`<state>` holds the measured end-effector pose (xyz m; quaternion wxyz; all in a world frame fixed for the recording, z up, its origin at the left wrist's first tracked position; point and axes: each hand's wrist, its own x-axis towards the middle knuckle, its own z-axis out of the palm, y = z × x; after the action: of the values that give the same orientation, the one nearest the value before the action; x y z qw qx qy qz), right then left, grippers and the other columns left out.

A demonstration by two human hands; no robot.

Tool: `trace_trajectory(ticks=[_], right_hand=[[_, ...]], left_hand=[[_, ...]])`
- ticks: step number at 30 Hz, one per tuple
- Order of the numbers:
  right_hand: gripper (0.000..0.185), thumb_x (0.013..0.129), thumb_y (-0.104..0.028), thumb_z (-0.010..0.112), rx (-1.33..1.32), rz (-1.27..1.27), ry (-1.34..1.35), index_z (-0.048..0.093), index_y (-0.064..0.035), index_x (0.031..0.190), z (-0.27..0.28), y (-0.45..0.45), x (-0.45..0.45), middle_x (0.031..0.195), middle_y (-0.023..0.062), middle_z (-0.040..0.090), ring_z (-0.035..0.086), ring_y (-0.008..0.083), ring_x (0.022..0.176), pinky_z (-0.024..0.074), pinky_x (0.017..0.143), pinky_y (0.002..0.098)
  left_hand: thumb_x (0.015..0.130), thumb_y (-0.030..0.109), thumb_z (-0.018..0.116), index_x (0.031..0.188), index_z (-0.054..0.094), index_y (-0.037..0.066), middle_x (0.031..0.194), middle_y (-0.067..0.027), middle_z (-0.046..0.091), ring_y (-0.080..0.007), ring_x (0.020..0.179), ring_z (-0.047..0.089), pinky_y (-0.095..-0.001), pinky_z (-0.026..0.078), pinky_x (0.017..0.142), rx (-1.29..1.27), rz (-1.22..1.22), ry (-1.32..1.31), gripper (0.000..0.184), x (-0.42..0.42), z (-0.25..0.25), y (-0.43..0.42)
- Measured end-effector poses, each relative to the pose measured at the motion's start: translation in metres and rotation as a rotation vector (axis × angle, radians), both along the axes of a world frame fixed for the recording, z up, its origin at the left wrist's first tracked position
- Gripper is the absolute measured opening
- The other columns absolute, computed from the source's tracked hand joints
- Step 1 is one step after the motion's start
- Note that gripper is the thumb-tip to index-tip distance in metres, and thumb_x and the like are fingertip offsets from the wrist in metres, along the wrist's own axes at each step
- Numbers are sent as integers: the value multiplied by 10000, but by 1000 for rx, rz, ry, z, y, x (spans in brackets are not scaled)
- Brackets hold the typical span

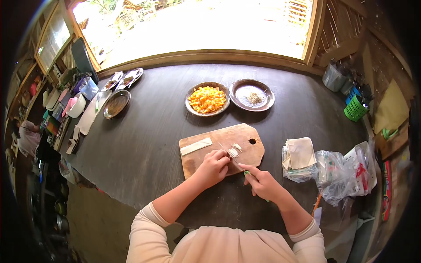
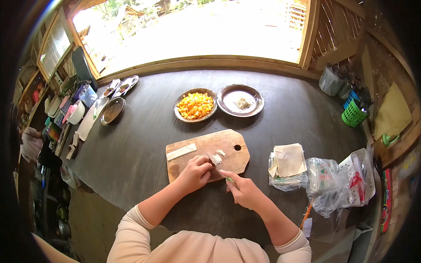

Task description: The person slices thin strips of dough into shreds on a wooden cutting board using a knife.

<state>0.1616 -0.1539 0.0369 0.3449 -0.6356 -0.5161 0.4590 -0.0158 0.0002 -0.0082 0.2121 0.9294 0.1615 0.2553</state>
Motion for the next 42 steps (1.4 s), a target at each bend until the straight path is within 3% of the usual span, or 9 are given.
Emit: trace_trajectory(ticks=[15,17,21,24,26,34,42], right_hand=[[413,993,-67,471,35,-96,1,481,-86,1405,13,-19,-12,796,118,641,635,195,569,534,597,322],[413,995,-56,463,182,-101,-112,493,-96,1405,6,-26,-18,765,92,621,608,138,556,508,566,286],[410,987,-57,479,172,-73,-135,504,-92,1395,11,-32,-26,738,81,614,620,135,586,511,590,288],[404,978,-51,494,176,-39,-161,518,-93,1379,9,-32,-29,721,98,621,640,178,616,515,622,308],[392,937,-24,528,270,-39,-203,536,-57,1327,4,-29,-31,837,233,653,655,399,741,523,679,420],[398,925,-26,552,296,-66,-240,546,-70,1320,-4,-26,-33,855,252,660,656,419,753,526,667,436],[394,930,-33,564,266,-133,-253,563,-85,1321,5,-23,-30,868,266,658,662,418,757,529,663,419]], left_hand=[[782,-13,641,1005,670,42,1111,-102,620,-314,1062,589,-416,467,928,-31,48,-90,231,-14,-5,-28],[784,-13,643,997,674,40,1104,-104,625,-313,1057,593,-416,472,921,-41,39,-88,221,-17,0,-28],[794,-16,641,1002,681,26,1111,-115,628,-322,1060,591,-404,483,915,-155,-47,-64,215,-21,6,-18],[799,-14,641,1019,677,15,1135,-128,625,-330,1072,586,-405,486,927,-136,-79,-42,226,-24,5,-19],[800,-13,642,1031,674,10,1147,-134,623,-334,1079,584,-407,486,935,-91,-73,-34,235,-25,6,-21],[739,-26,652,1104,657,5,1181,-137,621,-330,1101,582,-414,486,964,-52,-70,28,367,-26,5,-19],[733,-50,645,1095,669,7,1178,-130,633,-328,1080,598,-406,500,947,-45,-76,-7,367,-26,7,-20]])
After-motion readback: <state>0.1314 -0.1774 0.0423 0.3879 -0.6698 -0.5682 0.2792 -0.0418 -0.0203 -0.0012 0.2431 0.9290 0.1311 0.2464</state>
